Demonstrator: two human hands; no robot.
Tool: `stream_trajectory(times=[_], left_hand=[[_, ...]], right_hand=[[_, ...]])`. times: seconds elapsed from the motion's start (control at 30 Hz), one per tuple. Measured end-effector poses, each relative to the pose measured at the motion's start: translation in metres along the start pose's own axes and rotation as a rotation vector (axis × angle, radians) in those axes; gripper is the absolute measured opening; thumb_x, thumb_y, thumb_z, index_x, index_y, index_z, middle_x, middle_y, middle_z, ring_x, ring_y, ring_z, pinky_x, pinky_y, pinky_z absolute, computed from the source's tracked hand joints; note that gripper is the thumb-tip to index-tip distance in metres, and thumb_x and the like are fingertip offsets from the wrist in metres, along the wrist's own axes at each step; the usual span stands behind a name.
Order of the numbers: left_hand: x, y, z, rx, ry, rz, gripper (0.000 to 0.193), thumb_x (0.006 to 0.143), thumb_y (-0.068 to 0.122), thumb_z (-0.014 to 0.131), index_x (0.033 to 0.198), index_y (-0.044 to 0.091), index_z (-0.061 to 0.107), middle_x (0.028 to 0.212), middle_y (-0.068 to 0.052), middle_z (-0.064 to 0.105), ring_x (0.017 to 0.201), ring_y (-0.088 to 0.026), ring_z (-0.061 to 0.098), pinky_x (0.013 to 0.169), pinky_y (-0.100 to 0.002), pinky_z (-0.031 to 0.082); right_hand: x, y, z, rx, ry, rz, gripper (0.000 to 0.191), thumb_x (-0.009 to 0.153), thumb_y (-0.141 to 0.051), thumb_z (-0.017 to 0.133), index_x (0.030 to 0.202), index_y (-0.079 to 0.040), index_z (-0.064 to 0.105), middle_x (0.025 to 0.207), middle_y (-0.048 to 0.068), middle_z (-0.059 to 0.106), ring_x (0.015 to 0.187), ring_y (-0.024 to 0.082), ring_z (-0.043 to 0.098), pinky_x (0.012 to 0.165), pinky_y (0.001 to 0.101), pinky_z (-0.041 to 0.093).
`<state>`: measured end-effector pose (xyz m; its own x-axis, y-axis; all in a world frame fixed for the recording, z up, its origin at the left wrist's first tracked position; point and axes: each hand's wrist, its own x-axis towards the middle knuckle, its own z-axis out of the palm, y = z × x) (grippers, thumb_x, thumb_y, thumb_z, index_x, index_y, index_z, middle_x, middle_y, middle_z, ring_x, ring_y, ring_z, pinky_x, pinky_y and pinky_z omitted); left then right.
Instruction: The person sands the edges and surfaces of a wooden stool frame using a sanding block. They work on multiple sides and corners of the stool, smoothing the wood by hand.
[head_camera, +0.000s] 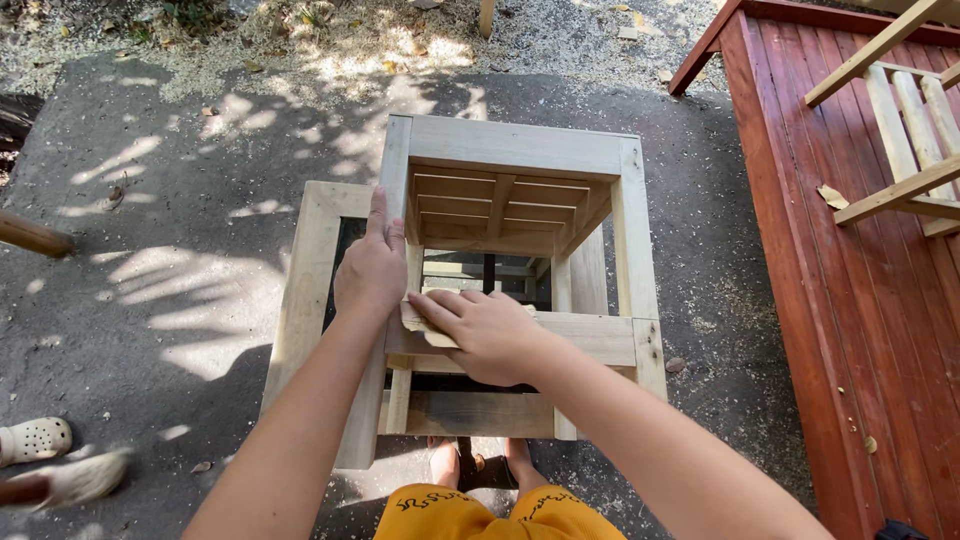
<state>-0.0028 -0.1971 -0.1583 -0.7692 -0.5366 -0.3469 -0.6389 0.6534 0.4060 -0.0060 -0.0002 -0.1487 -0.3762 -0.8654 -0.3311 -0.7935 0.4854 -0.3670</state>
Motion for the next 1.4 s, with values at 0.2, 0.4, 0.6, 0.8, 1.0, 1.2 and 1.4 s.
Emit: stream_trajectory(times=[0.2, 0.4, 0.6, 0.8, 1.0, 1.2, 1.4], left_hand=[[0.004, 0.003, 0.000, -0.018, -0.010, -0.014, 0.060, 0.106, 0.055, 0.025, 0.163, 0.043, 0.015, 0.104, -0.019, 0.072, 0.096, -0.036, 0.070, 0.084, -0.050, 0.056], [0.006, 0.004, 0.003, -0.018, 0.005, -0.006, 0.060, 0.106, 0.053, 0.027, 0.163, 0.043, 0.015, 0.107, -0.019, 0.072, 0.099, -0.038, 0.070, 0.086, -0.052, 0.055], [0.000, 0.010, 0.003, 0.000, -0.006, 0.004, 0.062, 0.105, 0.054, 0.027, 0.164, 0.043, 0.012, 0.108, -0.020, 0.072, 0.098, -0.038, 0.071, 0.085, -0.052, 0.056], [0.006, 0.009, 0.004, -0.002, -0.011, -0.006, 0.061, 0.106, 0.055, 0.026, 0.164, 0.041, 0.011, 0.108, -0.020, 0.073, 0.100, -0.037, 0.071, 0.086, -0.051, 0.056], [0.004, 0.007, 0.009, -0.008, 0.011, 0.013, 0.061, 0.105, 0.055, 0.028, 0.163, 0.043, 0.013, 0.110, -0.021, 0.071, 0.101, -0.038, 0.070, 0.085, -0.052, 0.056], [0.003, 0.010, 0.009, -0.015, -0.014, 0.004, 0.061, 0.105, 0.054, 0.028, 0.163, 0.044, 0.012, 0.109, -0.020, 0.072, 0.100, -0.038, 0.071, 0.085, -0.053, 0.056], [0.004, 0.010, 0.008, -0.012, 0.019, 0.020, 0.060, 0.105, 0.053, 0.028, 0.163, 0.043, 0.014, 0.110, -0.019, 0.072, 0.099, -0.039, 0.070, 0.084, -0.053, 0.055]], right_hand=[[-0.064, 0.040, -0.030, 0.057, -0.099, 0.145, 0.063, 0.104, -0.042, 0.041, 0.161, -0.026, 0.019, 0.155, 0.005, 0.043, 0.133, 0.026, 0.050, 0.105, 0.0449, 0.042], [-0.027, 0.010, -0.034, 0.001, -0.197, 0.178, 0.077, 0.096, -0.028, 0.048, 0.165, -0.025, 0.013, 0.149, 0.008, 0.047, 0.124, 0.028, 0.055, 0.105, 0.0436, 0.045], [-0.009, -0.003, -0.005, -0.124, 0.017, -0.005, 0.075, 0.100, -0.040, 0.047, 0.158, -0.006, 0.014, 0.164, 0.017, 0.022, 0.153, 0.035, 0.017, 0.121, 0.0520, 0.015], [-0.073, 0.048, 0.000, -0.241, -0.072, 0.116, 0.077, 0.102, -0.045, 0.034, 0.159, -0.002, 0.006, 0.169, 0.016, 0.003, 0.156, 0.033, -0.001, 0.122, 0.0495, 0.006], [-0.003, -0.009, 0.009, -0.204, 0.009, 0.036, 0.076, 0.101, -0.045, 0.040, 0.163, -0.007, 0.015, 0.168, 0.014, 0.021, 0.147, 0.031, 0.032, 0.108, 0.0504, 0.035], [-0.051, 0.006, 0.004, -0.296, 0.233, -0.059, 0.071, 0.098, -0.048, 0.045, 0.160, -0.019, 0.025, 0.164, 0.009, 0.030, 0.137, 0.029, 0.041, 0.097, 0.0487, 0.040], [-0.024, 0.001, -0.002, -0.159, -0.006, 0.129, 0.072, 0.101, -0.047, 0.041, 0.163, -0.020, 0.018, 0.164, 0.007, 0.029, 0.135, 0.029, 0.042, 0.100, 0.0494, 0.038]])
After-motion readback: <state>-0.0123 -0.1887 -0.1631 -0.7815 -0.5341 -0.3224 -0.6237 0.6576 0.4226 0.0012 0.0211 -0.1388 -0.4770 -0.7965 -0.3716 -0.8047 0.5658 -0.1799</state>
